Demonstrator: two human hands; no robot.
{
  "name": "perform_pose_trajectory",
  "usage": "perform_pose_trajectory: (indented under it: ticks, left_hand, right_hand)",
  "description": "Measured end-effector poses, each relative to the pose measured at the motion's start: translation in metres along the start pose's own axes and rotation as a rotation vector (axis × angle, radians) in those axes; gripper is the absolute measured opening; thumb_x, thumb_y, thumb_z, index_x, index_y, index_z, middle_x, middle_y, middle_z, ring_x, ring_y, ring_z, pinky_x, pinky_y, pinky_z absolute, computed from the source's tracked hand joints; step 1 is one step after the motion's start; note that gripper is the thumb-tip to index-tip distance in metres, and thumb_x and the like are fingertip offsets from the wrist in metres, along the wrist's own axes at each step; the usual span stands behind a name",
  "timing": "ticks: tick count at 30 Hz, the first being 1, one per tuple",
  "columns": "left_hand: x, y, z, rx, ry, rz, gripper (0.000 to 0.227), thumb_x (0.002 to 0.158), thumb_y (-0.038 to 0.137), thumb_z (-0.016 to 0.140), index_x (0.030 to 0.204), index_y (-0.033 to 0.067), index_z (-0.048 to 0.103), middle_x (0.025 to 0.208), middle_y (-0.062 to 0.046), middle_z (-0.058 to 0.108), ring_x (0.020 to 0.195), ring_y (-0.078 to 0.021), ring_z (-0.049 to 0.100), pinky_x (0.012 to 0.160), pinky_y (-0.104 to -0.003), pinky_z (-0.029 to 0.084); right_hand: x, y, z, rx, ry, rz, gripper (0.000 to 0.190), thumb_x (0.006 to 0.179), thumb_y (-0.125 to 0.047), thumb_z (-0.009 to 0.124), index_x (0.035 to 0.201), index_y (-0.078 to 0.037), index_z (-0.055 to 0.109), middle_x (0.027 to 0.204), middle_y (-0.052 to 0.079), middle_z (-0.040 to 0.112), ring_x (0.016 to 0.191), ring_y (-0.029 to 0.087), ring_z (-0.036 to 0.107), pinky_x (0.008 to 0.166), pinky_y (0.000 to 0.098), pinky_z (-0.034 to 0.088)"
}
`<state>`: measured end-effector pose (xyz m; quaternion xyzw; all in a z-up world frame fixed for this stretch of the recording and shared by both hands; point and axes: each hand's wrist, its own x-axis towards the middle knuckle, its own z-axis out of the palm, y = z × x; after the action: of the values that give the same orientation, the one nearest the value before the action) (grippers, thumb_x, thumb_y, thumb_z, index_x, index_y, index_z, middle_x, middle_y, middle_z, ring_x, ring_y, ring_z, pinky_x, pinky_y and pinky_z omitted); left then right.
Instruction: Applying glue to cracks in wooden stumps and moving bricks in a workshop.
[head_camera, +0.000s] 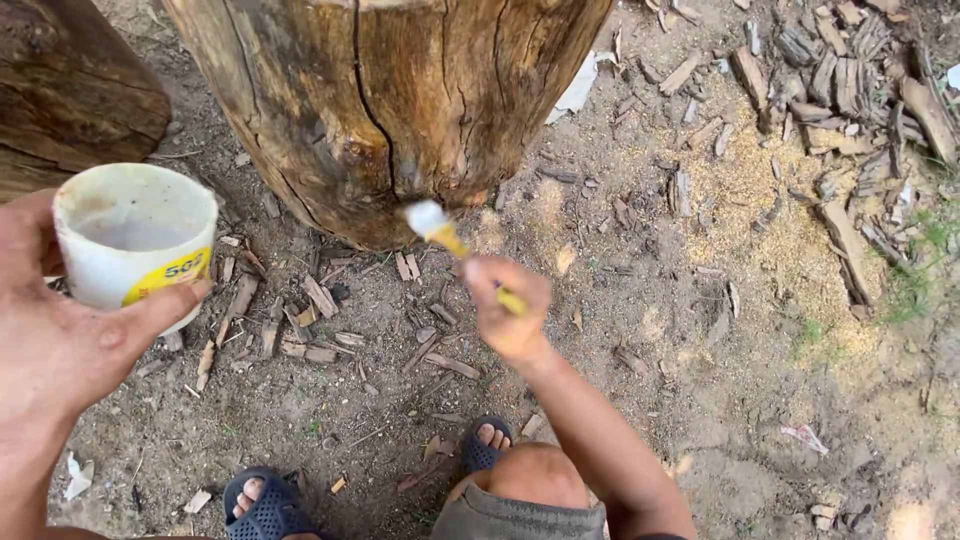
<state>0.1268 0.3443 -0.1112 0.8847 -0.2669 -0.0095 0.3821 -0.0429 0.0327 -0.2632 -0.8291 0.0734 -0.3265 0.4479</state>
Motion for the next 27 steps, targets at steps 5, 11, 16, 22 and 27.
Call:
perform_pose_trajectory:
  ticks: [5, 11, 16, 22, 27]
  left_hand:
    - [0.005, 0.023, -0.019, 0.112, 0.050, -0.024, 0.073, 0.072, 0.015, 0.092, 0.131, -0.0098, 0.056, 0.112, -0.026, 0.071, 0.102, -0.0329, 0.073, 0.086, -0.042, 0.059]
    - [0.020, 0.009, -0.037, 0.238, 0.141, 0.093, 0.079, 0.073, 0.027, 0.093, 0.131, -0.0091, 0.054, 0.110, -0.025, 0.072, 0.101, -0.0352, 0.074, 0.085, -0.045, 0.060]
    - [0.017, -0.012, -0.034, 0.225, 0.107, -0.005, 0.085, 0.065, 0.034, 0.097, 0.129, -0.0046, 0.056, 0.109, -0.021, 0.072, 0.095, -0.0336, 0.074, 0.083, -0.043, 0.060]
    - [0.025, -0.030, -0.024, 0.044, 0.128, -0.014, 0.083, 0.065, 0.035, 0.094, 0.132, 0.0030, 0.058, 0.114, -0.016, 0.073, 0.101, -0.0357, 0.073, 0.090, -0.042, 0.058]
    - [0.032, -0.032, -0.026, 0.087, 0.148, -0.009, 0.085, 0.062, 0.034, 0.093, 0.133, 0.0045, 0.056, 0.119, -0.018, 0.069, 0.105, -0.0352, 0.067, 0.094, -0.049, 0.046]
  right_hand:
    - [0.063, -0.084, -0.033, 0.139, 0.196, -0.237, 0.015, 0.106, -0.004, 0.054, 0.105, 0.004, 0.067, 0.090, 0.015, 0.076, 0.072, 0.019, 0.070, 0.068, 0.0292, 0.058]
    - [0.010, -0.034, 0.014, -0.158, -0.070, -0.464, 0.010, 0.095, -0.007, 0.073, 0.105, -0.006, 0.071, 0.098, 0.011, 0.070, 0.087, 0.021, 0.068, 0.069, 0.0319, 0.056]
    - [-0.022, -0.026, 0.032, -0.198, -0.331, -0.536, 0.019, 0.091, -0.008, 0.078, 0.109, -0.003, 0.071, 0.096, 0.009, 0.071, 0.083, 0.020, 0.068, 0.067, 0.0324, 0.057]
    - [0.060, -0.097, -0.014, -0.395, -0.322, -0.709, 0.017, 0.088, 0.002, 0.080, 0.100, -0.001, 0.067, 0.090, 0.010, 0.073, 0.067, 0.015, 0.065, 0.052, 0.0269, 0.050]
    - [0.126, -0.217, -0.039, -0.690, -0.259, -0.799, 0.020, 0.089, 0.006, 0.077, 0.106, -0.002, 0.070, 0.096, 0.014, 0.070, 0.079, 0.023, 0.066, 0.059, 0.0308, 0.052]
